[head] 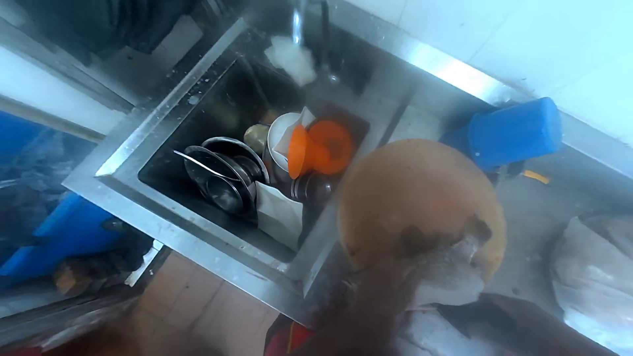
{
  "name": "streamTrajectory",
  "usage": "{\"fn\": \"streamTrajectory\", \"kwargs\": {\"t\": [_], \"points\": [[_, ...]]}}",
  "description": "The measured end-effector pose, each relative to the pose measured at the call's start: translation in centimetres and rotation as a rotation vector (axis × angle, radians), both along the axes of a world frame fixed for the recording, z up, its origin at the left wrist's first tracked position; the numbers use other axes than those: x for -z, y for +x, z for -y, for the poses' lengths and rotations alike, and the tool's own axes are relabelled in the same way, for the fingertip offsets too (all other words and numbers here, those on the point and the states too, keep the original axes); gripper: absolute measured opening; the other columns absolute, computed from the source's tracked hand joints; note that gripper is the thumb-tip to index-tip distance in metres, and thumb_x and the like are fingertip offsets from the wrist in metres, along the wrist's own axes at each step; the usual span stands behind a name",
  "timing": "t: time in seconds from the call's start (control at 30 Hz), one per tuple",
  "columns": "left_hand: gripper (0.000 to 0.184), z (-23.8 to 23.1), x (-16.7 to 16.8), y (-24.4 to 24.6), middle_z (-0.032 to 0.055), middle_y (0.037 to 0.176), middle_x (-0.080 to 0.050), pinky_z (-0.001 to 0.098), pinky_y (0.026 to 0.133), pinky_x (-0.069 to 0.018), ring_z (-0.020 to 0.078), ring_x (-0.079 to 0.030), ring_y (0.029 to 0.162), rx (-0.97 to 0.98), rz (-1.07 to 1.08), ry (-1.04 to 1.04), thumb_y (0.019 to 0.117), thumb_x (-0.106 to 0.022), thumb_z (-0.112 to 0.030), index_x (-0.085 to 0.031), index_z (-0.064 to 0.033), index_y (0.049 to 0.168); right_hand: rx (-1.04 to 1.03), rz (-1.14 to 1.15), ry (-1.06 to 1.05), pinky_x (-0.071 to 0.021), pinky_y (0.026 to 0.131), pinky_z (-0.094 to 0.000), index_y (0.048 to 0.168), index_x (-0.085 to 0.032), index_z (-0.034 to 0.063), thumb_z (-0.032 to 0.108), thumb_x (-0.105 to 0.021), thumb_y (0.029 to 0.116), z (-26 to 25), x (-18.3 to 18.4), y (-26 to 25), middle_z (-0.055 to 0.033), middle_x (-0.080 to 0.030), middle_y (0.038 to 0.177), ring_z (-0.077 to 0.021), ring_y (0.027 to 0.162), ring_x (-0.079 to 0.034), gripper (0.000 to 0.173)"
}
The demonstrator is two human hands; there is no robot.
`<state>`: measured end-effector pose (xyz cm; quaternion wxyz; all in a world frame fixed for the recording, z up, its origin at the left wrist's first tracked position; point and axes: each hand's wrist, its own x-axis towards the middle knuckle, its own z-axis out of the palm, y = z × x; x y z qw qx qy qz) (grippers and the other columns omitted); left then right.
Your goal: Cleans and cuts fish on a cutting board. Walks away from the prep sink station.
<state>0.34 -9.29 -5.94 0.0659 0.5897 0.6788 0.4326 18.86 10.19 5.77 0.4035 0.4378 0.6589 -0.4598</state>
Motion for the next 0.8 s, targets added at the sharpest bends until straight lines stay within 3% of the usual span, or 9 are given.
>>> {"fn": "streamTrajectory", "kwargs": {"t": [0.17, 0.23, 0.33, 0.43, 0.53, 0.63, 0.73, 0.8], "points": [[0.034, 0.2, 0.4, 0.1, 0.0144, 0.117, -0.073, 0.0414, 0.102, -0.0539, 0.0286, -0.069, 0.112, 0.007, -0.012, 0.021, 0.0879, -0.067, -0.020, -0.072, -0.0034, 0.117, 0.027, 0.000, 0.026, -0.0567, 0.052, -0.0379, 0.107, -0.062, 0.0122, 0.056, -0.080, 0.0833, -0.3, 3.0, -1.1, -0.0078, -0.064, 0.074, -0.0200, 0.053, -0.063, 0.053], [0.034, 0.1, 0.5, 0.1, 0.0142, 0.117, -0.073, 0.0416, 0.103, -0.0541, 0.0284, -0.069, 0.112, -0.004, -0.027, 0.013, 0.0905, -0.066, -0.025, -0.072, -0.0042, 0.117, 0.056, -0.011, 0.032, -0.0567, 0.051, -0.0374, 0.105, -0.062, 0.0118, 0.060, -0.079, 0.0818, 0.2, 3.7, -1.1, -0.0075, -0.064, 0.073, -0.0195, 0.051, -0.062, 0.057], [0.036, -0.1, 0.5, 0.6, 0.0125, 0.115, -0.073, 0.0399, 0.099, -0.0563, 0.0258, -0.070, 0.110, -0.024, -0.014, -0.002, 0.0932, -0.067, -0.033, -0.072, -0.0063, 0.117, 0.044, -0.027, 0.002, -0.0566, 0.052, -0.0352, 0.107, -0.059, 0.0108, 0.057, -0.077, 0.0858, 0.6, 3.1, -0.6, -0.0058, -0.062, 0.073, -0.0173, 0.052, -0.061, 0.054], [0.032, -0.6, -0.6, 0.4, 0.0138, 0.113, -0.073, 0.0411, 0.092, -0.0581, 0.0259, -0.071, 0.104, -0.043, 0.070, -0.041, 0.0903, -0.067, -0.026, -0.074, -0.0048, 0.114, -0.007, -0.026, -0.052, -0.0561, 0.056, -0.0369, 0.114, -0.060, 0.0102, 0.054, -0.075, 0.0895, 0.8, 1.3, 0.1, -0.0081, -0.062, 0.077, -0.0189, 0.055, -0.061, 0.052], [0.025, -0.8, -1.4, 0.5, 0.0130, 0.110, -0.074, 0.0428, 0.093, -0.0587, 0.0249, -0.071, 0.103, -0.082, 0.137, -0.082, 0.0924, -0.064, -0.018, -0.076, -0.0041, 0.110, -0.001, -0.070, -0.087, -0.0563, 0.059, -0.0404, 0.128, -0.059, 0.0122, 0.053, -0.072, 0.0919, 1.3, 0.6, 0.7, -0.0109, -0.064, 0.085, -0.0205, 0.060, -0.061, 0.056], [0.029, -1.1, -3.1, -0.6, 0.0089, 0.111, -0.074, 0.0413, 0.098, -0.0552, 0.0188, -0.069, 0.107, -0.074, 0.338, -0.314, 0.0972, -0.057, -0.022, -0.075, -0.0040, 0.113, 0.087, -0.170, -0.096, -0.0551, 0.058, -0.0371, 0.126, -0.059, 0.0124, 0.052, -0.069, 0.0945, 1.9, 1.1, 1.5, -0.0080, -0.061, 0.084, -0.0170, 0.058, -0.058, 0.052], [0.027, -2.2, -6.3, -2.7, 0.0073, 0.094, -0.073, 0.0343, 0.081, -0.0610, 0.0127, -0.071, 0.085, -0.141, 0.667, -0.505, 0.1006, -0.059, -0.021, -0.070, 0.0009, 0.113, 0.228, -0.238, -0.053, -0.0564, 0.058, -0.0381, 0.125, -0.059, 0.0127, 0.052, -0.067, 0.0960, 2.5, 0.2, 4.0, -0.0073, -0.063, 0.084, -0.0176, 0.060, -0.061, 0.050], [0.024, -2.2, -7.8, -4.0, 0.0062, 0.085, -0.072, 0.0341, 0.073, -0.0605, 0.0128, -0.070, 0.076, -0.172, 0.729, -0.561, 0.1017, -0.058, -0.019, -0.070, 0.0006, 0.107, 0.371, -0.279, 0.011, -0.0573, 0.057, -0.0388, 0.129, -0.060, 0.0159, 0.052, -0.067, 0.0960, 2.3, -0.4, 6.6, -0.0075, -0.063, 0.085, -0.0182, 0.060, -0.062, 0.049]]}}
